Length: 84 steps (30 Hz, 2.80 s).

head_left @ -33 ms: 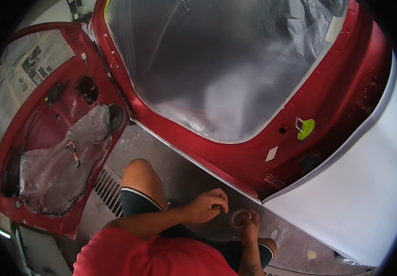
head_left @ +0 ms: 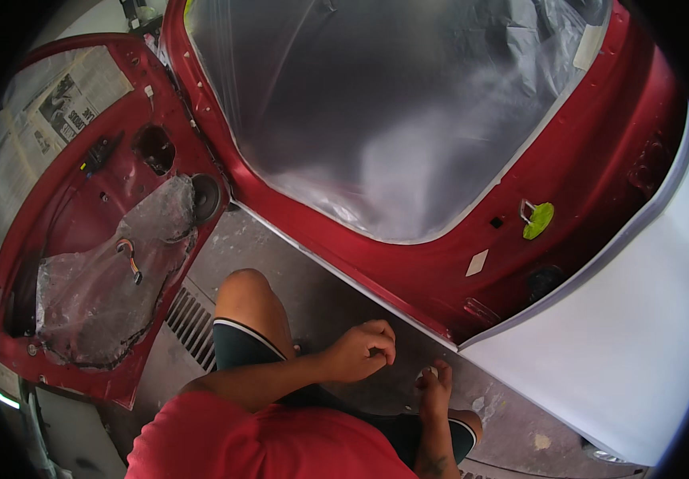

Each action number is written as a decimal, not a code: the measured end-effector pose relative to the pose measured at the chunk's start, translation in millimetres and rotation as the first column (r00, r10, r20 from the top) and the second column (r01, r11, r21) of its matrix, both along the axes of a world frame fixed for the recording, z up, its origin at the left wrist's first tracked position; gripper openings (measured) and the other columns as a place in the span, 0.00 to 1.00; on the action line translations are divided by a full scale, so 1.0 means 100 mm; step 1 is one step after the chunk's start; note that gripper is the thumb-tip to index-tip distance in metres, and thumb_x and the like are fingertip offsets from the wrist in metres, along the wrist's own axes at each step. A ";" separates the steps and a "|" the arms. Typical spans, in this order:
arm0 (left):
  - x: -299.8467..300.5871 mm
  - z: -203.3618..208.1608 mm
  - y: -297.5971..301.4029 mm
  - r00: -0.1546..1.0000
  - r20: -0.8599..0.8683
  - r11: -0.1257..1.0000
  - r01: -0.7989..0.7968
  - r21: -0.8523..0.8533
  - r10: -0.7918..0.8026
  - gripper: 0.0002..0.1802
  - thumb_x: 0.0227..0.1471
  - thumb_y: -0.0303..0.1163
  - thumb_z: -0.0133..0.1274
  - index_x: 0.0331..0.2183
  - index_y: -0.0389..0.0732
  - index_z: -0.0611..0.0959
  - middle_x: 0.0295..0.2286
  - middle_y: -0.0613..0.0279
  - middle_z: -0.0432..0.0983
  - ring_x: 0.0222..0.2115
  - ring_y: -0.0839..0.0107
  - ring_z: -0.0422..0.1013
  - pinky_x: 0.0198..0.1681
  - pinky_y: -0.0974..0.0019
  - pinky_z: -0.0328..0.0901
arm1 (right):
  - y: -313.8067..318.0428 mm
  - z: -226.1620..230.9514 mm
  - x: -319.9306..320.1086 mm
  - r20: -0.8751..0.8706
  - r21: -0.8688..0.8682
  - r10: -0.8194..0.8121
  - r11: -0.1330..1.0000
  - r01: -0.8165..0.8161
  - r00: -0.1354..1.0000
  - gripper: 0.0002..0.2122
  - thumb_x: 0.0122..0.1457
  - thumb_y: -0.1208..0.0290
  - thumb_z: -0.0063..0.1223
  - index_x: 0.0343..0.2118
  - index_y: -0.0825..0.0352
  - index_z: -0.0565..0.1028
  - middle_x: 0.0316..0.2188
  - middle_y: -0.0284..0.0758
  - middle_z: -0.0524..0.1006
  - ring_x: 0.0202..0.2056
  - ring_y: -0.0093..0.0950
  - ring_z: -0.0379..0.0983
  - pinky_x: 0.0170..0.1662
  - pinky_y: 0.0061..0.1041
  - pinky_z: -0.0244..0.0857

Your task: The person applies masking tape to the edges of a red car door, smoothing it down with their fingers. They handle a roll of tape and a small rectangular piece of paper, placing the paper on the door and securing it with tape.

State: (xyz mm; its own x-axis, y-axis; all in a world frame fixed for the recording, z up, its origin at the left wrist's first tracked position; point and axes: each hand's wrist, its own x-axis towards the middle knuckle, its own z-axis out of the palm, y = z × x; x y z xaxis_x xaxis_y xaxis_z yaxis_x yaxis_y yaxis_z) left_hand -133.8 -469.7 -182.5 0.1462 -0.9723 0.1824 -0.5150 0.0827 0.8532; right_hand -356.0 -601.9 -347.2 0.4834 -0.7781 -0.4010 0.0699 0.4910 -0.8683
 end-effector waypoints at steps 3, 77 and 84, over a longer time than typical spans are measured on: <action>-0.02 0.05 0.01 0.974 0.222 0.945 0.025 -0.327 0.051 0.07 0.51 0.20 0.60 0.30 0.43 0.89 0.37 0.61 0.82 0.40 0.61 0.78 0.44 0.57 0.73 | 0.07 0.00 0.09 0.024 -0.092 0.048 0.995 -0.045 0.999 0.20 0.70 0.77 0.56 0.62 0.63 0.68 0.38 0.31 0.74 0.32 0.21 0.73 0.35 0.23 0.69; -0.20 0.76 -1.32 0.990 -0.009 0.889 -0.132 -0.439 0.143 0.28 0.74 0.39 0.54 0.66 0.32 0.76 0.60 0.40 0.76 0.62 0.46 0.73 0.67 0.52 0.66 | 0.25 0.11 0.47 -0.639 -0.502 0.223 0.604 -0.619 0.736 0.27 0.67 0.56 0.63 0.63 0.62 0.71 0.37 0.58 0.86 0.41 0.62 0.84 0.44 0.59 0.75; -0.53 0.75 -1.82 0.988 -0.098 0.732 -0.155 -0.663 0.120 0.41 0.79 0.49 0.42 0.76 0.29 0.57 0.73 0.34 0.56 0.75 0.41 0.54 0.75 0.47 0.54 | 0.17 -0.02 0.21 -0.640 -0.467 0.253 0.622 -0.629 0.726 0.29 0.67 0.51 0.62 0.65 0.63 0.71 0.41 0.58 0.86 0.43 0.61 0.84 0.49 0.58 0.76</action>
State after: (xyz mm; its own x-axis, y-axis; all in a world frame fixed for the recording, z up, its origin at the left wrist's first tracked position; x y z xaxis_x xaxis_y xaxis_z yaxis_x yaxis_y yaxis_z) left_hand -186.9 -652.1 -107.3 0.2938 -0.5718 0.7660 -0.5283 0.5707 0.6286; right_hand -334.6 -585.3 -349.5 0.7279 -0.6587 -0.1904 -0.5006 -0.3207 -0.8041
